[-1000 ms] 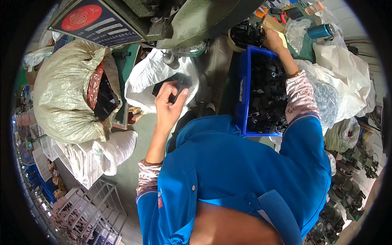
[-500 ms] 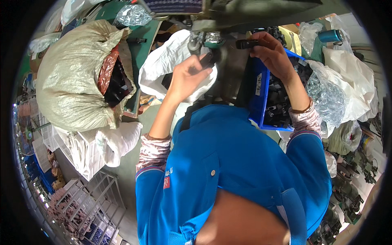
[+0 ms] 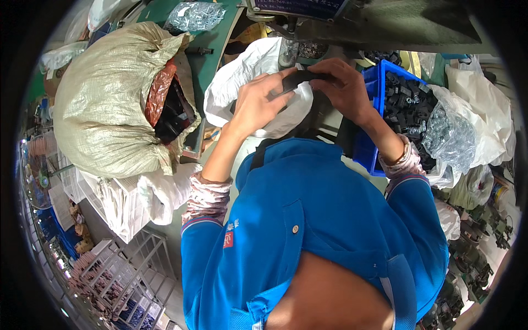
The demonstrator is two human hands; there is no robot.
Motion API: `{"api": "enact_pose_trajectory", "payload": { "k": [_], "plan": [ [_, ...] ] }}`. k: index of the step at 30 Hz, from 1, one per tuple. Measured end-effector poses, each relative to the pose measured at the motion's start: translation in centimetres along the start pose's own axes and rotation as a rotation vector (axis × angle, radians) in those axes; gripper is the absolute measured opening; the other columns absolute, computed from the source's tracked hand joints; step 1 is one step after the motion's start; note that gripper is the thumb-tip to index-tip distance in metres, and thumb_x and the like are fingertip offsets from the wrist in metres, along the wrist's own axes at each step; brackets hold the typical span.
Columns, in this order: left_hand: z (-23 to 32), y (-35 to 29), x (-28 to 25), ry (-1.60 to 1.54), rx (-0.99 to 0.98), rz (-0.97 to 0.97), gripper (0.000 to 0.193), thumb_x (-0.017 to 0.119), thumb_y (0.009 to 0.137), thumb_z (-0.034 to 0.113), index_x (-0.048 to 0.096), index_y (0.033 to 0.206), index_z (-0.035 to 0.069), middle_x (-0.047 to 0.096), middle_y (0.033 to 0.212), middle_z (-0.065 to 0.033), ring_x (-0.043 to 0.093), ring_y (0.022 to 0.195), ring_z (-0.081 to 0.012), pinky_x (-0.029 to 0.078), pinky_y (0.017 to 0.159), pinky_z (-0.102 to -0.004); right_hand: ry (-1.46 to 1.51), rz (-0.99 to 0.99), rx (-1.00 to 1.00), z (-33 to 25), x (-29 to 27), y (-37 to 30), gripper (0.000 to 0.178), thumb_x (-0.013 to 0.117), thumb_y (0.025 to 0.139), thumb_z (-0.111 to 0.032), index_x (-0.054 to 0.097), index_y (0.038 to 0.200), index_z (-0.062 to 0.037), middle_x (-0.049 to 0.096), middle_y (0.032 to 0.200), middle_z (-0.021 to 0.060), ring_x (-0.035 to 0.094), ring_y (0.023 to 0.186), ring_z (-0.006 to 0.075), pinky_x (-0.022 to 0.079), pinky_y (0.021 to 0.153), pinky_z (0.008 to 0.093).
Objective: The person repeatedly picks small black plastic components from a blue bin, inserts a metal pin into each, and presses the assembly into a machine to secure the pin. The finished parts are placed into a white sack. The process is repeated continuously.
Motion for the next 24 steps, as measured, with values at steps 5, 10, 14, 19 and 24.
{"api": "enact_pose_trajectory", "payload": {
  "k": [5, 10, 14, 19, 24],
  "plan": [
    [0.3, 1.1, -1.5, 0.302, 0.144, 0.023, 0.017, 0.069, 0.074, 0.014, 0.056, 0.073, 0.003, 0.068, 0.102, -0.0041, 0.057, 0.069, -0.0246, 0.049, 0.061, -0.0354, -0.147, 0.1, -0.145, -0.8, 1.4, 0.8, 0.024, 0.07, 0.076, 0.001, 0.067, 0.099, -0.0011, 0.063, 0.096, 0.0105, 0.065, 0.083, 0.0201, 0.054, 0.07, 0.0286],
    [1.5, 3.0, -3.3, 0.358, 0.224, -0.016, 0.018, 0.072, 0.071, 0.008, 0.057, 0.078, 0.0, 0.067, 0.093, -0.0097, 0.057, 0.066, -0.0257, 0.048, 0.062, -0.0321, -0.138, 0.213, -0.251, -0.6, 2.1, 1.6, 0.024, 0.073, 0.074, 0.0, 0.068, 0.097, -0.0018, 0.065, 0.095, 0.0114, 0.066, 0.082, 0.0204, 0.054, 0.068, 0.0287],
    [1.0, 4.6, -3.9, 0.326, 0.299, -0.006, 0.041, 0.071, 0.07, 0.009, 0.065, 0.11, 0.008, 0.056, 0.067, -0.0073, 0.056, 0.063, -0.0244, 0.047, 0.06, -0.0323, -0.222, 0.261, -0.218, -1.7, 1.6, 2.1, 0.025, 0.071, 0.074, 0.004, 0.066, 0.099, 0.0017, 0.065, 0.098, 0.0114, 0.066, 0.085, 0.0182, 0.055, 0.072, 0.0272],
    [0.2, 5.9, -3.3, 0.359, 0.185, -0.097, 0.039, 0.07, 0.073, 0.016, 0.064, 0.111, 0.012, 0.063, 0.075, -0.0081, 0.061, 0.071, -0.0277, 0.049, 0.06, -0.0364, -0.16, 0.324, -0.073, 1.0, 1.4, 2.3, 0.023, 0.07, 0.078, 0.003, 0.065, 0.1, 0.0034, 0.067, 0.091, 0.0089, 0.065, 0.08, 0.0128, 0.053, 0.07, 0.0244],
    [-1.4, 7.0, -2.3, 0.38, 0.02, -0.288, 0.026, 0.072, 0.074, 0.023, 0.057, 0.086, 0.005, 0.055, 0.065, -0.0106, 0.055, 0.06, -0.029, 0.043, 0.056, -0.0364, -0.144, 0.227, 0.12, 3.8, 1.7, 2.9, 0.026, 0.069, 0.081, -0.002, 0.064, 0.106, 0.0027, 0.067, 0.086, 0.0072, 0.061, 0.077, 0.008, 0.051, 0.068, 0.0216]
  ]
}}
Point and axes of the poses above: each hand's wrist, its own y-axis towards the middle knuckle, its own x-axis out of the palm, z = x × y, the point moved 8 cm from there along y, towards the middle knuckle
